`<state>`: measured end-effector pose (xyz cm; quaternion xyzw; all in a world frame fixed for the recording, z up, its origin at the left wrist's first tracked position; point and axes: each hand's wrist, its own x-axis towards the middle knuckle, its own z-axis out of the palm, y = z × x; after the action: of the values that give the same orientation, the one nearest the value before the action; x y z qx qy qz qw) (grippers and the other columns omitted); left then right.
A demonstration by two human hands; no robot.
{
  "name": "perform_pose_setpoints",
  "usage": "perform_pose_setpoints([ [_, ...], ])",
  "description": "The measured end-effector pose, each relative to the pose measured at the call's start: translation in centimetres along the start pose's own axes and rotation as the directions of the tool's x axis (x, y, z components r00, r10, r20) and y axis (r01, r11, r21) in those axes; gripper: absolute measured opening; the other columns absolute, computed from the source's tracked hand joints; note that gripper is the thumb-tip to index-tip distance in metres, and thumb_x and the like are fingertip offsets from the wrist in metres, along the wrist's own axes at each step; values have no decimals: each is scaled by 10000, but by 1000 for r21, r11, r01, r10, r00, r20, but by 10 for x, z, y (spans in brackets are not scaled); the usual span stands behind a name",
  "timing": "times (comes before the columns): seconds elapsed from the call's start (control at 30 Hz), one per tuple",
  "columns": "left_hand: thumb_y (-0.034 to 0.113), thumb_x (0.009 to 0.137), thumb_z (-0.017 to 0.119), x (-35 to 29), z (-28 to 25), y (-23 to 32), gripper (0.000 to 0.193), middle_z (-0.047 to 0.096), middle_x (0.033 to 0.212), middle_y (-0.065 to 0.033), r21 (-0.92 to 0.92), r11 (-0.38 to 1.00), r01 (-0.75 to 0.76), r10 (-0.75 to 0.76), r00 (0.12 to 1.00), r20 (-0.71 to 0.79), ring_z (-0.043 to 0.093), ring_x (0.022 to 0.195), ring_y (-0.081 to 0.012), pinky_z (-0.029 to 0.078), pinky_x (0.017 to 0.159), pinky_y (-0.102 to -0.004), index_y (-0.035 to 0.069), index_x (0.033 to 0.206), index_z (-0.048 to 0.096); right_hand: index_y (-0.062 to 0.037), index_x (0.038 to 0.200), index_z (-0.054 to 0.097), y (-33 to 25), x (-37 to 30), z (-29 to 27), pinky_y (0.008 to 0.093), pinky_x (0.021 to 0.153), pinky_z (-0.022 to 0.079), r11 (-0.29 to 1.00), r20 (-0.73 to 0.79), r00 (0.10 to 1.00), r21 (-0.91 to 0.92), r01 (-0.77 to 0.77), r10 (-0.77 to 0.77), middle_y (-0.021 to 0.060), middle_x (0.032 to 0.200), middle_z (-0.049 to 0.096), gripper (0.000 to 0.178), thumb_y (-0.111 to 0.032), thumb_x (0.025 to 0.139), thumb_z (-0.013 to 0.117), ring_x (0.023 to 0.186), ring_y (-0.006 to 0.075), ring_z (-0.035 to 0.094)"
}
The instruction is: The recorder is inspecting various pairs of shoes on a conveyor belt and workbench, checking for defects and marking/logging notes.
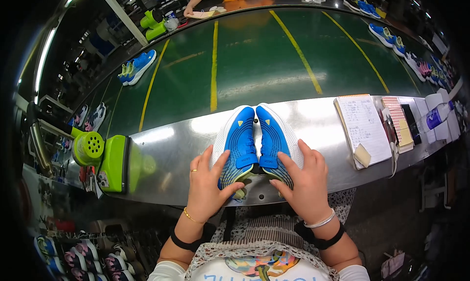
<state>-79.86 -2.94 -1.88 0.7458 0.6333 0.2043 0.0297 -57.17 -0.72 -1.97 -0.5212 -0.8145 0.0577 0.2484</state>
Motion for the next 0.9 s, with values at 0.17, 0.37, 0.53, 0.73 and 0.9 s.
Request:
perform_pose_setpoints([
  [0.17,280,858,611,6,17,-48,563,511,1216,-183,-529,796,295,-305,950,72,525,1028,-228,417,895,-337,23,1322,422,-52,1286,463,37,15,-2,357,889,416,827,76,952,477,-297,298,221,1159,526,479,-270,876,578,1013,294,531],
  [0.37,247,954,472,13,18,-47,526,445,1334,-128,-835,32,549,-157,828,539,459,1178,-181,363,985,-299,-18,1383,323,-54,1374,374,52,21,6,286,930,401,425,482,841,727,-540,244,134,1203,559,505,-169,910,537,1073,164,528],
  [0.53,174,936,469,1,17,-44,499,485,1290,-109,-862,180,475,-193,876,442,462,1161,-167,350,990,-286,-4,1383,340,-32,1386,340,56,8,12,295,981,364,274,456,878,834,-479,144,129,1281,502,530,-130,904,536,1165,170,477],
  [0.73,155,929,491,-5,19,-45,509,456,1323,-108,-904,163,395,-157,915,371,440,1189,-165,336,1002,-288,-13,1383,336,-15,1397,306,52,5,11,300,1000,347,214,405,908,883,-419,108,129,1319,467,561,-110,896,539,1203,174,448],
  [0.9,261,953,454,3,19,-44,509,463,1316,-132,-900,-163,404,-165,888,429,481,1177,-205,394,986,-332,4,1377,339,-28,1403,298,50,4,16,320,985,385,44,478,853,867,-497,207,134,1263,510,524,-169,935,488,1172,196,486],
])
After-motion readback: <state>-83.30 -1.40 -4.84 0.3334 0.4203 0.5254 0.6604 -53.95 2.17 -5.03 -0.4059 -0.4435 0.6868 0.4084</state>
